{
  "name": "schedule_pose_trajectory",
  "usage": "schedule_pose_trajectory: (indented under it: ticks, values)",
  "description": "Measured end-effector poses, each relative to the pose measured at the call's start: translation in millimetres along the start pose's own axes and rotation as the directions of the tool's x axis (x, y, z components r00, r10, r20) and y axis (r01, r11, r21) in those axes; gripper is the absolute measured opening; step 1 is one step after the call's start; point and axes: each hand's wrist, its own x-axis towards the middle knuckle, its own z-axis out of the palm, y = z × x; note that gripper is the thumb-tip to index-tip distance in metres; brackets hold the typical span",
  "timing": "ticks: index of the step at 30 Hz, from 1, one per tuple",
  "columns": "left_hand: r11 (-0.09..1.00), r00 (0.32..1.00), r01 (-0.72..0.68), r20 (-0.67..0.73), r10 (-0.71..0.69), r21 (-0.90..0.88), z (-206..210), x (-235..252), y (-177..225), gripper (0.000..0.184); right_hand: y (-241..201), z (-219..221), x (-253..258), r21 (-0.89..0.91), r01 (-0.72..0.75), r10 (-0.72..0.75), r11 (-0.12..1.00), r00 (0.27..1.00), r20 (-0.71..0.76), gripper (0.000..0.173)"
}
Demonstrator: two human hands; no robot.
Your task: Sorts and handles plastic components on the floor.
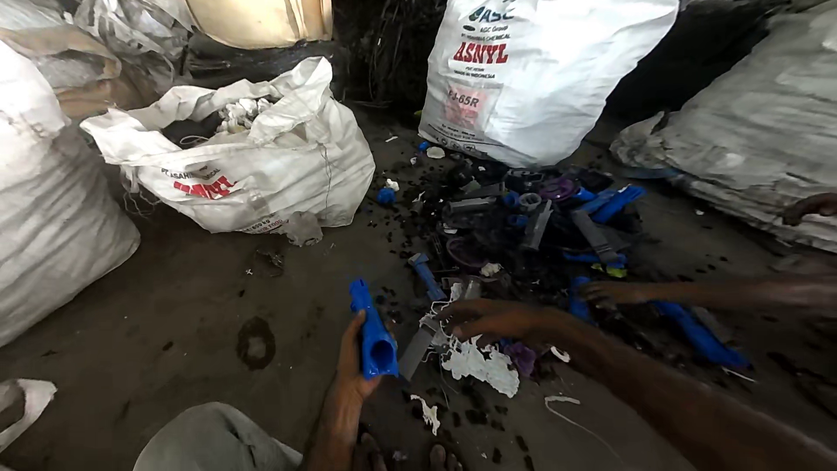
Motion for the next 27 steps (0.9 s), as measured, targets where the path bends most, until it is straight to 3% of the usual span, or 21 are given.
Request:
schedule_pose_trajectory:
  ticks: [7,27]
  values:
    - [0.999,0.972,-0.008,-0.233,0.000,-0.034,-5,6,-6,0.039,-2,-1,-1,-0.032,0.010,-0.012,0.999,0.998,-0.068,0.038]
    - [0.989,0.952,-0.015,-0.305,-0.032,-0.148,0,4,-3,0.037,-8,-4,1,-0.038,-0.015,0.013,0.999,0.999,-0.050,0.037]
